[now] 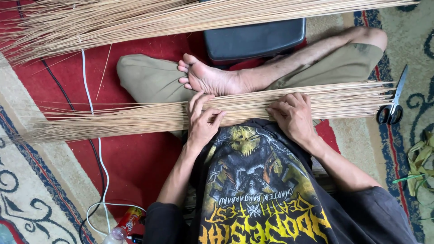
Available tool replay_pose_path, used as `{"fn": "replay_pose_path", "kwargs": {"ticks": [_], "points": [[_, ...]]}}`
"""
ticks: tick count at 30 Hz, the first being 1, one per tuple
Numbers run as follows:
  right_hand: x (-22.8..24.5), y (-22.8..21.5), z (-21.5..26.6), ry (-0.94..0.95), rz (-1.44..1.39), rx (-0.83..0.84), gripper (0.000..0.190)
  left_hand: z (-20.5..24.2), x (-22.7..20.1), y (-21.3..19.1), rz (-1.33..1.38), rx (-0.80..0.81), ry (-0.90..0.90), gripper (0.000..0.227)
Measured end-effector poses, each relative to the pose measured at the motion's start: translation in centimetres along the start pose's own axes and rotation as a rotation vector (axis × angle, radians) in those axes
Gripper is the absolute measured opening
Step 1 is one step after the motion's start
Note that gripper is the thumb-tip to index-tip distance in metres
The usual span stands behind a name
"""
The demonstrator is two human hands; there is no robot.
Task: The person aligns the ends of thin wooden sticks by tapping them against a small pad while sitting on the floor.
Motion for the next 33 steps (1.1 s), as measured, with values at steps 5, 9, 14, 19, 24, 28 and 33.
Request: {"fn": "replay_pose_path", "kwargs": {"ticks": [5,9,14,19,24,28,33], "points": [[-0.1,0.1,-0.1,0.084,-0.098,0.001,0.012,0.3,0.9,0.4,0.072,0.066,-0.087,0.021],[-0.9,0.9,0.2,0.118,-0.153,-0.006,0.012,0.6,1.3,0.6,0.081,0.097,-0.153,0.021],[-0.3,0.5,0.2,0.120,-0.201,-0.046,0.012,0.5,0.9,0.0,0.098,0.121,-0.177,0.024],[-0.2,0.1,-0.5,0.091,-0.212,-0.090,0.012,0.1,1.3,-0.6,0.101,0.132,-0.195,0.029],[-0.6,0.0,-1.7,0.048,-0.156,-0.141,0.013,-0.6,1.8,-0.6,0.087,0.087,-0.180,0.025],[-2.0,0.3,-3.6,0.010,-0.104,-0.173,0.013,-2.1,1.8,-0.4,0.106,0.052,-0.138,0.020],[-2.1,-0.4,-6.5,-0.039,-0.061,-0.250,0.012,-3.5,2.9,1.5,0.038,-0.024,-0.074,0.020]]}}
Point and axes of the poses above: each hand's wrist, its own z-axis away from the middle knuckle, its own y-axis out of the palm, x = y × z, the point moved 1 cm from there along -z, towards the middle knuckle, and after that the axes turned 10 degrees about x, right-handed, at the moved point
